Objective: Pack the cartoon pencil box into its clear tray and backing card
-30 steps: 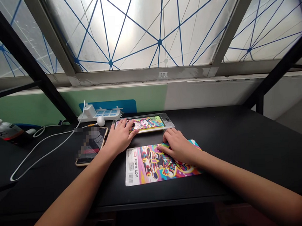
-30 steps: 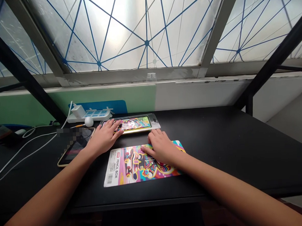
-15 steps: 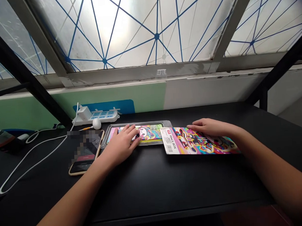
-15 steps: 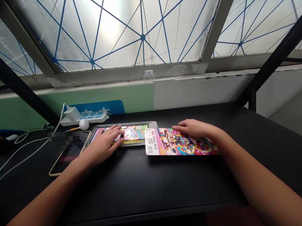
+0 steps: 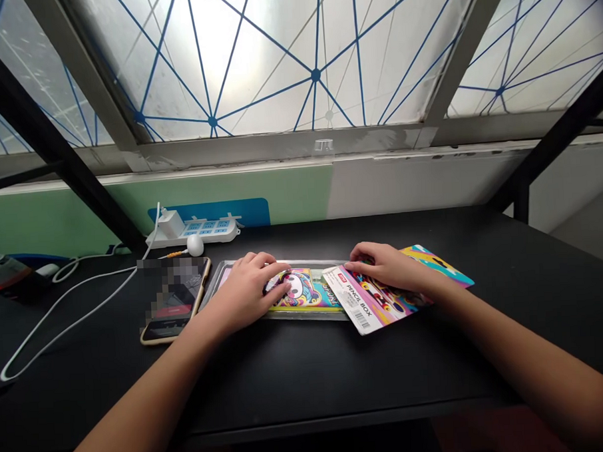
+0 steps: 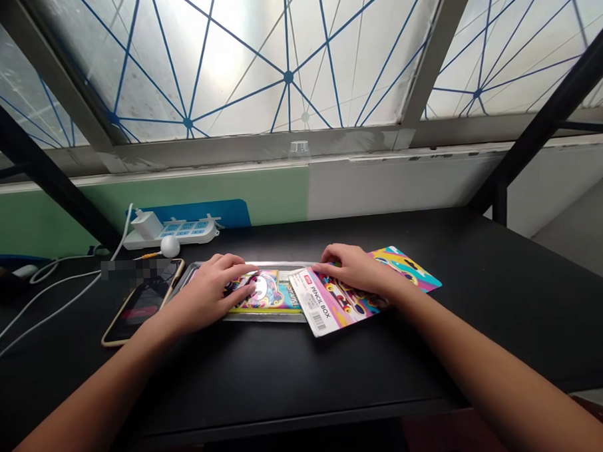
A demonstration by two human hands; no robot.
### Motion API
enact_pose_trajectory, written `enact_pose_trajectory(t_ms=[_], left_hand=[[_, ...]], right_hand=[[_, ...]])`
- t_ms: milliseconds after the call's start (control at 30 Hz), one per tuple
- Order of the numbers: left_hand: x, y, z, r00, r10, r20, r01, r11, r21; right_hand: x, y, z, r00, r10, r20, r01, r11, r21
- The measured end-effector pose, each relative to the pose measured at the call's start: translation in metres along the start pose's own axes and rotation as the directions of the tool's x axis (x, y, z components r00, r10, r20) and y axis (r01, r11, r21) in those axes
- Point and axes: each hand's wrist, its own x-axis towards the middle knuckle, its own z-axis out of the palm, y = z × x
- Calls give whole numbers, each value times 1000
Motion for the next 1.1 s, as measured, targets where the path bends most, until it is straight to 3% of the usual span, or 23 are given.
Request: enact_pose_trajectory(t_ms=[100,300,633,1100], left_hand=[[0,1,1,1000,7,5,-7,1000,7],[0,-1,0,1000,3,16,-3,1000,20],[0,0,-1,999,-7,31,7,1000,2],[0,-2,2,999,-51,11,51,998,-31]], right_hand=[[0,0,0,997,62,43,-64,997,53],[0,24,-20,978,206,22,-206,978,-15],[-6,10,-27,971,224,-89,-227,974,-23],[-10,18,-34,960,161,-230,-171,985,-26]])
